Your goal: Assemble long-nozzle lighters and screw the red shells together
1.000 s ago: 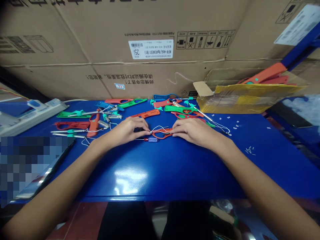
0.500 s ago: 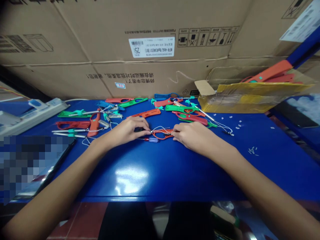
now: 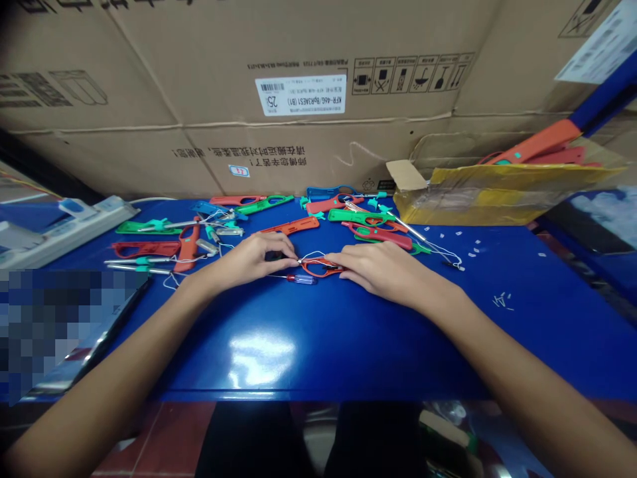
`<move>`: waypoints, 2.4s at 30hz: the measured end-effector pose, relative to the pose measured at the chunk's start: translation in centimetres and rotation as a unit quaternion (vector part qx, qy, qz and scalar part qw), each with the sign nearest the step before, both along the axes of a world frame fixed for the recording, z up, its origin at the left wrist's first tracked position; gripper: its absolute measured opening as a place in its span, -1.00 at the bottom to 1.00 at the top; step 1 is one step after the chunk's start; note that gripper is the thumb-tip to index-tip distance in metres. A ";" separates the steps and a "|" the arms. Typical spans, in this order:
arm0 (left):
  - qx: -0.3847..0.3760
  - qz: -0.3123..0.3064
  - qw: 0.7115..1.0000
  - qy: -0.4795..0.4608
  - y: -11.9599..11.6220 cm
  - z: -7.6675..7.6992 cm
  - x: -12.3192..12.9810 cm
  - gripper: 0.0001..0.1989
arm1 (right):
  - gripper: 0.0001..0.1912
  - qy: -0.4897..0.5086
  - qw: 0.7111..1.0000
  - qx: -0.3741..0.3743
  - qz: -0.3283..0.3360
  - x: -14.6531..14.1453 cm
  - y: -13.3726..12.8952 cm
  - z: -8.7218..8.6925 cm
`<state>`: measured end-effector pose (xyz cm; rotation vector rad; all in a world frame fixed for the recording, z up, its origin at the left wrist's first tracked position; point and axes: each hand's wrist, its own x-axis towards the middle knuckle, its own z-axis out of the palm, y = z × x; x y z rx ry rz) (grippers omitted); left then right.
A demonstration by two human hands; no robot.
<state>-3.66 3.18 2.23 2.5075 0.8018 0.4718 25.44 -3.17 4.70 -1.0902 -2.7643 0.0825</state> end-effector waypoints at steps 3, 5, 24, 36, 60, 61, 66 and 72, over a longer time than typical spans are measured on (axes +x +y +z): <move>0.017 0.011 1.000 0.021 -0.1 0.3 -0.1 -0.80 | -0.64 0.055 0.998 -0.039 0.007 -0.1 0.3 -0.6; 0.013 0.021 0.999 0.037 -0.3 0.7 -0.1 -0.78 | -0.67 0.080 0.995 -0.061 0.011 -0.1 0.6 -1.1; 0.175 -0.007 0.981 0.080 -2.4 0.0 2.3 -0.76 | -0.69 0.134 0.987 -0.066 0.063 -0.6 1.2 -2.4; 0.176 0.005 0.981 0.076 -2.9 -0.1 2.8 -0.74 | -0.72 0.158 0.982 -0.094 0.050 -0.9 1.2 -2.5; 0.145 0.058 0.985 0.075 -1.4 1.6 0.2 -0.71 | -0.67 0.049 0.999 0.000 0.002 1.7 1.0 0.4; 0.140 0.058 0.985 0.078 -1.4 1.5 0.2 -0.70 | -0.65 0.067 0.997 0.018 -0.017 1.7 1.2 0.2; 0.118 0.048 0.990 0.065 -1.8 0.5 1.4 -0.71 | -0.61 0.109 0.992 0.037 -0.052 0.1 1.9 -1.8; 0.095 0.049 0.993 0.051 -2.0 -0.2 2.4 -0.81 | -0.70 0.105 0.993 0.026 -0.040 -1.5 1.8 -2.4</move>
